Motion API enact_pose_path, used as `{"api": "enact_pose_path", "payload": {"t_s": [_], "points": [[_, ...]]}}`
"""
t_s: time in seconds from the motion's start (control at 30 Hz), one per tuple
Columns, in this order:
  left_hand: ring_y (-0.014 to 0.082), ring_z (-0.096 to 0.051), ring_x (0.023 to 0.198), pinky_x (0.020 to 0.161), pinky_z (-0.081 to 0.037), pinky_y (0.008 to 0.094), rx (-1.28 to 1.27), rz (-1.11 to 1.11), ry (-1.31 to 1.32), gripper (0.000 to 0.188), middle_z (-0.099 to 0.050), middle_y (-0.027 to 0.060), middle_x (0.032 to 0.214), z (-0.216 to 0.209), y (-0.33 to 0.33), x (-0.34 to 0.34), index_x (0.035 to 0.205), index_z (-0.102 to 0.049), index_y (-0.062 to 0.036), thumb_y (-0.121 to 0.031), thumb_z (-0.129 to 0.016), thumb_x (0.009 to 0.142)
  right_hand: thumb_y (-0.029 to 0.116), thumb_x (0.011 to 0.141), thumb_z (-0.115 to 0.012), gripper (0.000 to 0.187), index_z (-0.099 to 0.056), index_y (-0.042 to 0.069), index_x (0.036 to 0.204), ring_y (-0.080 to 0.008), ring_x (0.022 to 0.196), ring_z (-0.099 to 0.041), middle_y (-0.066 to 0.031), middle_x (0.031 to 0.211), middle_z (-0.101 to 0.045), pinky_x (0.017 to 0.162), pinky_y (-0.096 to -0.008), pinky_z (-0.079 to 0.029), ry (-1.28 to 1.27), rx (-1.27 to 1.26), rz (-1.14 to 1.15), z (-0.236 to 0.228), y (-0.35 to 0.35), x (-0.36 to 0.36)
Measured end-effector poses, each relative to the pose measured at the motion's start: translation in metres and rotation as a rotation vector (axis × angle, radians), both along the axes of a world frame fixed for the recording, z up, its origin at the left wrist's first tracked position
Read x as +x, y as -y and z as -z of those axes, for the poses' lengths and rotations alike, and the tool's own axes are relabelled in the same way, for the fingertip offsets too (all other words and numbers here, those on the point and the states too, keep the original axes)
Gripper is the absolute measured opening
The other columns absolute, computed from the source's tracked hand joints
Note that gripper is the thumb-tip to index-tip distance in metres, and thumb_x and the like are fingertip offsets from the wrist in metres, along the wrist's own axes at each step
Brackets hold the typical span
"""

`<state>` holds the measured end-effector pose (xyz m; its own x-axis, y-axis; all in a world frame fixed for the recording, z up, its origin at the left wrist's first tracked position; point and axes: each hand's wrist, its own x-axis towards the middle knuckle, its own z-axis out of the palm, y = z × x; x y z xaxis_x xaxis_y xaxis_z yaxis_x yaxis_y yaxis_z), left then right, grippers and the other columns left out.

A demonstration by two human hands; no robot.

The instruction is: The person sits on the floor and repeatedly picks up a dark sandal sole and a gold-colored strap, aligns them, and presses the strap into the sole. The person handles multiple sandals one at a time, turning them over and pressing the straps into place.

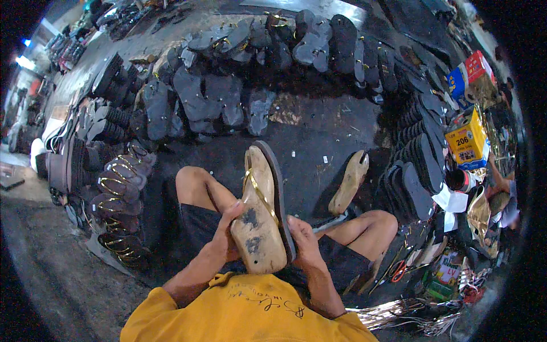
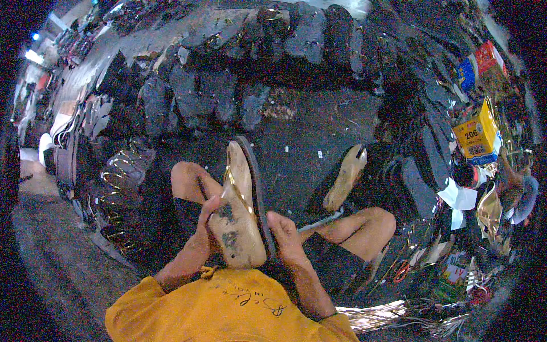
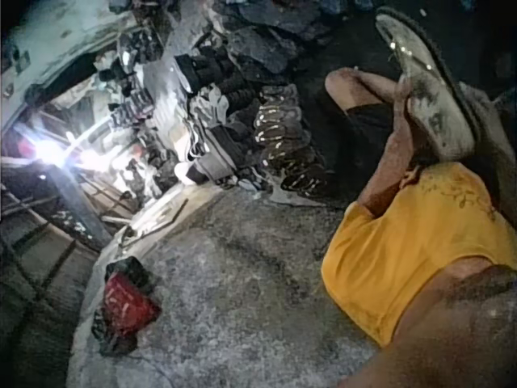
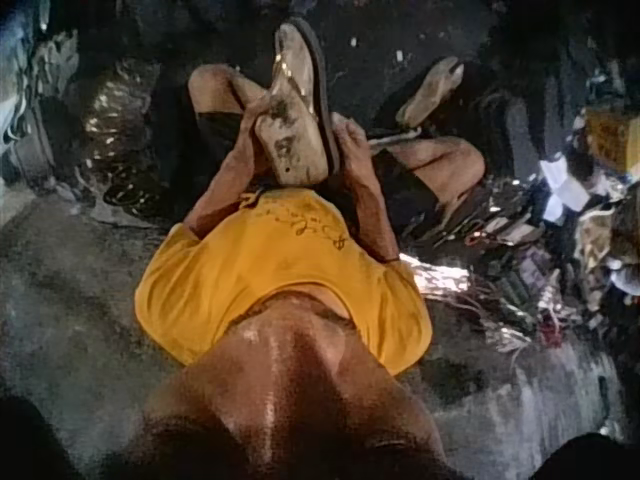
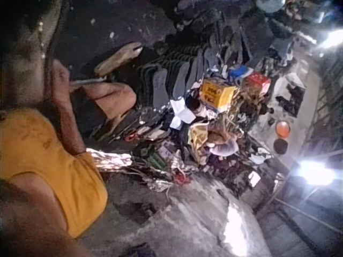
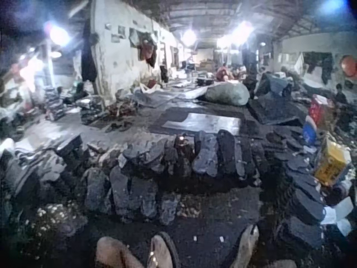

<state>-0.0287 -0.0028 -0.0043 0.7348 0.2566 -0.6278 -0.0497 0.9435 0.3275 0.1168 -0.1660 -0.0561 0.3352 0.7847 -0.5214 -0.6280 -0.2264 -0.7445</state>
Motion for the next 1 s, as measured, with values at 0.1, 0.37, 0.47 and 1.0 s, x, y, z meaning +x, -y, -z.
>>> {"api": "enact_pose_path", "payload": {"t_s": [0.1, 0.37, 0.47, 1.0], "points": [[0.0262, -0.07, 0.12, 0.104, -0.058, 0.0424, -0.075, -0.052, 0.195, 0.075, -0.069, 0.0148, 0.137, -0.004, 0.013, -0.016, 0.153, -0.052, -0.0024, -0.05, -0.066, 0.097, 0.04, 0.113, -0.057, 0.036, -0.072, 0.008, 0.11, -0.0138, 0.089, -0.067, -0.0004, 0.103, -0.074, 0.082, -0.0335, -0.054, -0.266, 0.033, 0.043, -0.01, 0.02, -0.025], [0.0215, -0.054, 0.135, 0.113, -0.046, 0.0385, 1.061, 0.29, 0.156, 0.105, -0.056, 0.0147, 0.144, -0.052, 0.023, 0.024, 0.159, -0.03, 0.0012, -0.036, -0.09, 0.081, 0.05, 0.111, -0.057, 0.051, -0.062, 0.011, 0.144, -0.0205, 0.119, -0.067, -0.0065, 0.135, -0.069, 0.091, -0.0385, -0.058, -0.786, -0.245, 0.262, -0.088, 0.008, -0.014], [0.0218, -0.054, 0.131, 0.111, -0.048, 0.0371, 0.91, 0.254, -0.01, 0.096, -0.056, 0.0145, 0.138, -0.036, 0.018, 0.046, 0.152, -0.035, 0.0004, -0.034, -0.09, 0.082, 0.046, 0.112, -0.058, 0.049, -0.062, 0.008, 0.143, -0.0198, 0.113, -0.067, -0.007, 0.131, -0.07, 0.091, -0.0376, -0.056, -0.464, -0.167, 0.362, -0.016, -0.006, -0.021], [0.0091, -0.048, 0.079, 0.068, -0.044, 0.0293, 1.353, 0.316, 0.024, 0.027, -0.05, -0.0026, 0.088, -0.02, -0.004, 0.041, 0.102, -0.057, -0.0043, -0.025, -0.05, 0.117, 0.031, 0.072, -0.082, 0.105, -0.035, -0.001, 0.161, -0.035, 0.138, -0.057, -0.0194, 0.149, -0.056, 0.116, -0.0492, -0.049, -0.415, 0.323, 0.162, -0.056, 0.022, 0.014]]}}
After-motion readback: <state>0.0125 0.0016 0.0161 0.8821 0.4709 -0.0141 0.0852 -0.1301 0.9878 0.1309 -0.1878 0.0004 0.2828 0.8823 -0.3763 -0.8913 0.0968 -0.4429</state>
